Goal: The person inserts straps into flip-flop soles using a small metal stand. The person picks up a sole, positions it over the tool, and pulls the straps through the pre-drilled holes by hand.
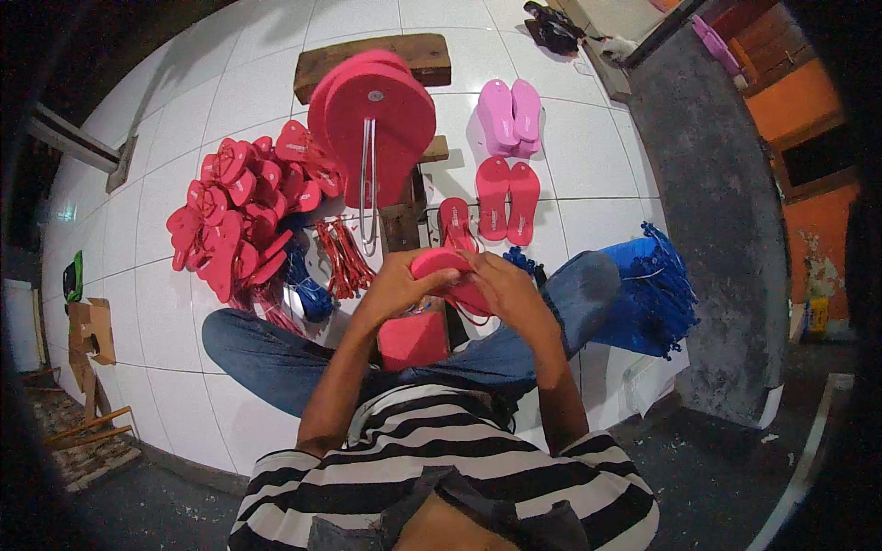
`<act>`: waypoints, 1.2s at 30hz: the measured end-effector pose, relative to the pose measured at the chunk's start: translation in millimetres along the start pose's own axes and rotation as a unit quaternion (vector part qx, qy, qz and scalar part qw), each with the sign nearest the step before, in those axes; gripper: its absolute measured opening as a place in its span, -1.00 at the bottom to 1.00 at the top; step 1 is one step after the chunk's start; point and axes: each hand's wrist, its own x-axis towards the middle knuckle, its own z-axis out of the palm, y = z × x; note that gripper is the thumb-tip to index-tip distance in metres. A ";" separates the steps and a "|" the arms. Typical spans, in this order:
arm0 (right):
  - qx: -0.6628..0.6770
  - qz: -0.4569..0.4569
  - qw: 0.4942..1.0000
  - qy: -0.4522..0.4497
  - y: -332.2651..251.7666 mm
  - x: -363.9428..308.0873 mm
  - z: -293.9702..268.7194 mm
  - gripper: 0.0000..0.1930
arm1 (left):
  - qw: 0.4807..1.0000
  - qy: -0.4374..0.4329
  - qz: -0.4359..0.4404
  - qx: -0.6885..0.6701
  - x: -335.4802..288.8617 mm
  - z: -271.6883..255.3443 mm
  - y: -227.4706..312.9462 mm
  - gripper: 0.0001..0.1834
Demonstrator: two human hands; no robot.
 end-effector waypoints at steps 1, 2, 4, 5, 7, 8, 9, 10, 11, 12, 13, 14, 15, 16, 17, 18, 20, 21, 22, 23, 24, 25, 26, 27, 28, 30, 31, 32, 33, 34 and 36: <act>0.003 -0.041 0.999 -0.004 6.8 6.9 1.9 -0.64 | 0.995 -0.028 -0.038 0.084 -2.5 -6.9 3.7 -0.67; 0.007 -0.082 0.997 -0.010 19.1 16.1 8.2 -0.63 | 0.997 -0.009 -0.054 0.050 -7.0 -10.6 2.9 -0.69; 0.148 -0.055 0.987 0.030 57.7 41.5 40.0 -0.64 | 0.990 0.087 -0.072 -0.079 -19.2 -23.0 -34.3 -0.71; 0.279 0.018 0.957 0.079 88.2 54.1 62.2 -0.66 | 0.978 0.131 -0.079 -0.142 -25.4 -25.9 -52.3 -0.73; 0.028 0.264 0.957 0.120 126.4 77.9 85.0 -0.42 | 0.942 0.209 -0.094 -0.245 -48.8 -32.5 -71.4 -0.73; -0.007 0.340 0.937 0.081 148.1 79.6 108.5 -0.32 | 0.919 0.241 -0.101 -0.295 -59.0 -30.4 -77.7 -0.73; -0.039 0.414 0.909 0.039 167.6 80.2 139.0 -0.21 | 0.930 0.224 -0.126 -0.264 -69.9 -27.1 -81.6 -0.72; -0.070 0.480 0.875 -0.009 176.7 81.1 163.4 -0.09 | 0.937 0.213 -0.150 -0.233 -82.9 -26.6 -85.5 -0.71; -0.058 0.495 0.867 -0.017 180.7 78.2 178.5 -0.03 | 0.942 0.205 -0.172 -0.203 -95.8 -26.8 -91.3 -0.69; -0.047 0.508 0.860 -0.027 181.5 72.3 191.9 0.03 | 0.940 0.192 -0.191 -0.209 -109.7 -26.1 -109.1 -0.68; -0.034 0.518 0.854 -0.037 178.4 70.0 200.8 0.10 | 0.937 0.182 -0.209 -0.212 -120.6 -27.1 -133.5 -0.67; -0.042 0.517 0.855 -0.013 170.4 69.7 201.7 0.13 | 0.930 0.188 -0.208 -0.238 -125.0 -29.2 -136.6 -0.65; -0.042 0.492 0.870 0.011 174.9 70.5 201.4 0.16 | 0.924 0.183 -0.206 -0.263 -125.5 -30.1 -137.6 -0.63; -0.046 0.469 0.881 0.029 182.2 64.9 205.3 0.18 | 0.910 0.192 -0.191 -0.315 -128.4 -19.6 -122.9 -0.61; -0.050 0.448 0.892 0.050 189.1 58.9 209.5 0.20 | 0.893 0.197 -0.175 -0.365 -130.9 -13.6 -111.4 -0.58; -0.049 0.465 0.884 0.005 165.1 73.2 203.6 0.22 | 0.875 0.195 -0.185 -0.403 -141.6 -17.6 -110.4 -0.56; -0.077 0.460 0.883 0.054 163.3 84.0 199.6 0.16 | 0.857 0.175 -0.179 -0.451 -142.3 -17.3 -107.5 -0.51; -0.037 0.460 0.884 0.074 168.5 85.8 192.8 0.12 | 0.848 0.163 -0.178 -0.472 -141.7 -16.1 -106.3 -0.49; 0.003 0.457 0.885 0.091 166.9 89.5 184.6 0.08 | 0.842 0.136 -0.164 -0.495 -138.7 -14.0 -95.8 -0.46; 0.030 0.437 0.890 0.122 169.3 85.3 170.1 0.04 | 0.836 0.107 -0.151 -0.517 -131.9 -12.3 -83.0 -0.43; 0.057 0.404 0.901 0.145 152.8 81.4 152.3 0.00 | 0.826 0.091 -0.134 -0.540 -130.6 -10.4 -74.1 -0.41; 0.077 0.366 0.913 0.163 127.5 76.6 131.2 -0.03 | 0.824 0.118 -0.112 -0.543 -131.9 -7.2 -70.8 -0.38; 0.085 0.321 0.925 0.186 97.8 65.4 108.5 -0.07 | 0.822 0.140 -0.091 -0.544 -131.6 -4.0 -67.6 -0.36; 0.085 0.282 0.933 0.208 67.7 49.1 87.3 -0.10 | 0.822 0.156 -0.073 -0.543 -131.6 -3.3 -65.4 -0.34; 0.083 0.245 0.940 0.223 39.2 31.8 69.2 -0.14 | 0.823 0.186 -0.046 -0.535 -133.0 -3.3 -66.7 -0.33; 0.072 0.201 0.953 0.215 -7.1 -4.6 44.9 -0.15 | 0.821 0.239 0.007 -0.518 -133.7 -0.9 -73.0 -0.31; 0.070 0.187 0.959 0.203 -19.7 -21.5 40.6 -0.13 | 0.828 0.245 0.016 -0.503 -130.6 -2.3 -78.3 -0.32; 0.069 0.169 0.966 0.182 -26.8 -38.7 42.2 -0.11 | 0.836 0.253 0.023 -0.487 -127.4 -6.5 -82.6 -0.32; 0.069 0.149 0.973 0.161 -31.7 -53.5 44.5 -0.10 | 0.843 0.260 0.033 -0.469 -122.3 -10.6 -83.8 -0.32; 0.068 0.126 0.980 0.140 -37.1 -62.8 44.3 -0.08 | 0.866 0.247 0.041 -0.432 -116.7 -14.1 -78.4 -0.38; 0.030 0.125 0.988 0.082 -60.1 -73.5 41.4 -0.05 | 0.859 0.300 0.029 -0.415 -104.8 -14.7 -76.8 -0.42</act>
